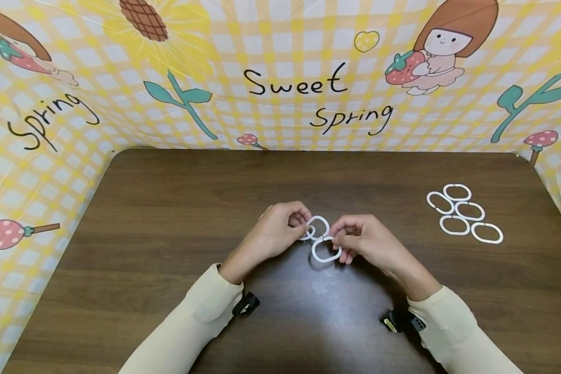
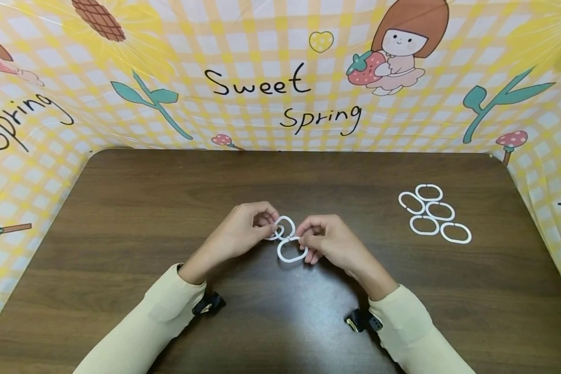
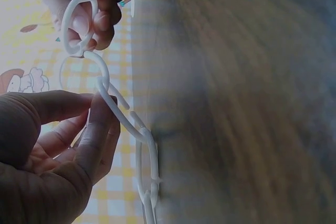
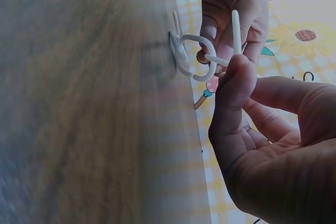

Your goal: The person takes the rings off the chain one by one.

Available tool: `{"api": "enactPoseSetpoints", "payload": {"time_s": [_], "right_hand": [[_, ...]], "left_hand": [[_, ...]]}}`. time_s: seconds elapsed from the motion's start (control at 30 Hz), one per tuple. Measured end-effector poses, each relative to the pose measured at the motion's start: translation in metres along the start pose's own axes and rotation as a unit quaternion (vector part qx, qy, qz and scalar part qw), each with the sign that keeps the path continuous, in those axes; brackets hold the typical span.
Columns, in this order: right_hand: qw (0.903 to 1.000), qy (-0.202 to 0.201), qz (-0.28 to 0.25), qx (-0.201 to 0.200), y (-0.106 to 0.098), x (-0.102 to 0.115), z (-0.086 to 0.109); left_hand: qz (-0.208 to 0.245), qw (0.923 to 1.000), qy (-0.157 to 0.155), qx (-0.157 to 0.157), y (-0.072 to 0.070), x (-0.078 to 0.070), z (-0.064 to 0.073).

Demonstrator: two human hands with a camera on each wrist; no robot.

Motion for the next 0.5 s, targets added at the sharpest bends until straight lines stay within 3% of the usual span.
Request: {"api": "enactPoseSetpoints", "payload": {"time_s": [0.27, 0.5], "right_hand": [[0.9998, 0.006, -0.010, -0.013, -0.008, 0.002, 0.004], [0.9988, -0.005, 0.007, -0.048, -0.028, -0.002, 0.011]], "left_hand": [[0.008, 1.0000, 0.006, -0.001, -0.001, -0.001, 0.001], [0.018, 0.9998, 0.004, 0.001, -0.002, 0.000, 0.002]]}}
Point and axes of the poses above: each hand's wrist, its own z-axis away from the middle knuckle, its own y-axis out of the palm, x = y × z, the point moved 2 cm from there along -z, towards the middle knuckle, and after that the axes turned 5 degrees about -x, right-handed, at the moved point
